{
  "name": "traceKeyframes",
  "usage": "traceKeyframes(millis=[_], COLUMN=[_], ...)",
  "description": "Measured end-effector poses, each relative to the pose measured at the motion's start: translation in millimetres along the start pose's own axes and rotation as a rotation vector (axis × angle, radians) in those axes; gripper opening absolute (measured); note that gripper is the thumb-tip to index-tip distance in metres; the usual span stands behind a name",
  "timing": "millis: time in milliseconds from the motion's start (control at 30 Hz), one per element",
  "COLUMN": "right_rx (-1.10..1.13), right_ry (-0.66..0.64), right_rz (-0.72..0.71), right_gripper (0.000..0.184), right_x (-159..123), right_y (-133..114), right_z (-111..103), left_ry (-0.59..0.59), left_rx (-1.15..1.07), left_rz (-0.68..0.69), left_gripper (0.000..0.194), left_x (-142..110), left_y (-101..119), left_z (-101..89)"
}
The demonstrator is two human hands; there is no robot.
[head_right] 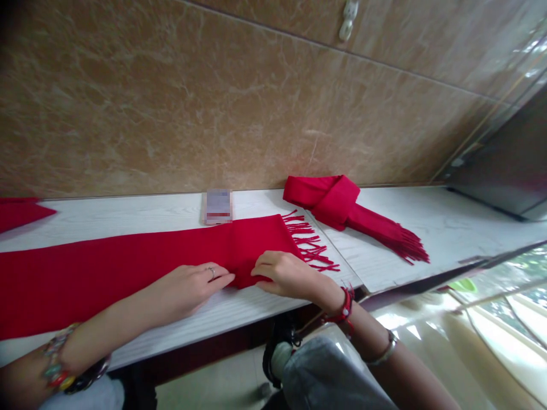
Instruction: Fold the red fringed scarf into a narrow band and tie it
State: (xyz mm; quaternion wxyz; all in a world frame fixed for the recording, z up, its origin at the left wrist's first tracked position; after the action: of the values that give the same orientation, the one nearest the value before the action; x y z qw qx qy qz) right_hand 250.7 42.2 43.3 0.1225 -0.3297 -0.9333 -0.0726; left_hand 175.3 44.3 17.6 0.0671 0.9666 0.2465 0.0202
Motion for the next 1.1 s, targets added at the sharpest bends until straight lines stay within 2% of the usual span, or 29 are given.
traceKeyframes(millis=[200, 333, 433, 500, 633, 833, 1000, 1100], right_rx=[0.046, 0.125, 0.152, 0.119, 0.005, -0.263, -0.401, -0.432], right_ry=[-0.005, -0.007, -0.042, -0.044, 0.013, 0.054, 0.123, 0.157], right_rz=[0.045, 0.190, 0.219, 0.197, 0.099, -0.068, -0.165, -0.211], right_gripper=[0.022, 0.022, 0.027, 0.029, 0.013, 0.026, 0.030, 0.028], right_x=[1, 1, 1, 2, 3, -3, -11, -15], right_y=[13, 28, 27, 24, 16, -2, -16, -21], right_z=[3, 2, 3, 2, 0, 4, 2, 0], left_ry=[0.058, 0.094, 0.096, 0.098, 0.101, 0.133, 0.161, 0.142], left_rx=[-0.013, -0.120, -0.179, -0.167, -0.039, 0.171, 0.238, 0.261], left_rz=[-0.151, -0.172, -0.150, -0.138, -0.091, 0.064, -0.008, 0.024], left_gripper=[0.050, 0.038, 0.028, 0.022, 0.018, 0.020, 0.015, 0.017], left_x=[9, 16, 18, 18, 11, 4, 8, 11], left_y=[-16, -27, -29, -27, -16, 10, 10, 15], left_z=[-0.7, -6.3, -10.6, -13.4, -16.3, -9.9, -3.5, -0.8])
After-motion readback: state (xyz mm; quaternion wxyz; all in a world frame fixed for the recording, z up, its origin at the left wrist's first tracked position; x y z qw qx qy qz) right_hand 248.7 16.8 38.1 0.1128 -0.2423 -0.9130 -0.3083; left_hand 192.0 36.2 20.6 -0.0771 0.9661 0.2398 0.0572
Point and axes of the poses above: each hand's wrist, its own x-axis towards the middle knuckle, its own z-axis out of the palm, y = z × x, the point moved 10 cm from there along x, towards the middle knuckle, and after that the axes turned 12 degrees about -x, right-handed, at the moved point
